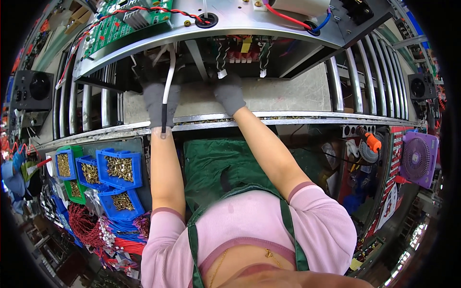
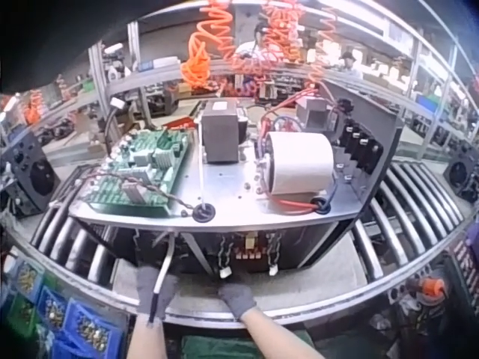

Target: The person assembles an electronic unit by connecting internal wires to a circuit board and securing components with screws using a power screwdriver.

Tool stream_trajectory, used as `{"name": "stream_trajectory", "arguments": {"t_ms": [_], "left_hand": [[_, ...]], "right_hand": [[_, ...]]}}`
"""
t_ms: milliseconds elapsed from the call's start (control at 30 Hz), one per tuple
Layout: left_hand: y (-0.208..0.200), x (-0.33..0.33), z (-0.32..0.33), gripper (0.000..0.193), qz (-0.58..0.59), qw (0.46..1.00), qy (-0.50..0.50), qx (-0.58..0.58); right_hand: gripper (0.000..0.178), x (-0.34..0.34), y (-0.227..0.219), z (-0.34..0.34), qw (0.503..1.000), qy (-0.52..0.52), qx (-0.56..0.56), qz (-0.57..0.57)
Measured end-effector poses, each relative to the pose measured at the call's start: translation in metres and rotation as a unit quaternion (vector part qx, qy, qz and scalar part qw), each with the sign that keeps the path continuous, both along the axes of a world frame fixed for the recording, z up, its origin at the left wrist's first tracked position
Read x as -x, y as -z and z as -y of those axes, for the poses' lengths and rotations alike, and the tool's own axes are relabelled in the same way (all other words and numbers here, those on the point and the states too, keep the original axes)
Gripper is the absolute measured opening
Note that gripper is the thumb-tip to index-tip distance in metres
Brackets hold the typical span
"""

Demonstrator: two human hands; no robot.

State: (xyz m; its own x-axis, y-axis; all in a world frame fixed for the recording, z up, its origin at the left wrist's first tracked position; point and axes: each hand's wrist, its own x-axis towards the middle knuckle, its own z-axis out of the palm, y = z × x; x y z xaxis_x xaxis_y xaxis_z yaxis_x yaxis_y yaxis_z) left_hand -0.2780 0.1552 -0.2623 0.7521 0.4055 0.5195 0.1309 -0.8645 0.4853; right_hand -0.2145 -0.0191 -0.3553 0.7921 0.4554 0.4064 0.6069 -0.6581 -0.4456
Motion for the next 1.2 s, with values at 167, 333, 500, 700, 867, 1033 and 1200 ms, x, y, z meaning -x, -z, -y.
{"name": "stream_trajectory", "arguments": {"t_ms": [167,333,500,700,867,1033,1200], "left_hand": [[-0.029,-0.018,0.075,0.098,0.072,0.986,0.028,0.146],[0.094,-0.045,0.028,0.062,-0.288,0.950,-0.101,-0.069],[-0.006,-0.039,0.075,0.061,-0.040,0.996,0.037,0.066],[-0.010,-0.037,0.076,0.066,-0.030,0.987,-0.028,0.155],[-0.004,-0.036,0.061,0.078,-0.127,0.977,0.002,0.169],[-0.028,-0.041,0.076,0.064,-0.140,0.974,-0.039,0.176],[0.014,-0.020,0.052,0.046,-0.068,0.934,-0.066,0.343]], "right_hand": [[0.032,-0.002,0.008,0.016,0.995,0.070,0.015,-0.064],[0.025,0.018,-0.057,0.037,0.911,0.072,-0.334,-0.230],[0.023,0.017,-0.079,0.058,0.843,0.069,-0.406,-0.346],[0.023,0.010,-0.065,0.078,0.739,0.071,-0.487,-0.459],[0.027,0.007,-0.072,0.092,0.735,0.079,-0.469,-0.483],[0.028,0.002,-0.066,0.102,0.758,0.087,-0.472,-0.441],[0.023,-0.013,-0.015,0.110,0.856,0.099,-0.360,-0.358]]}}
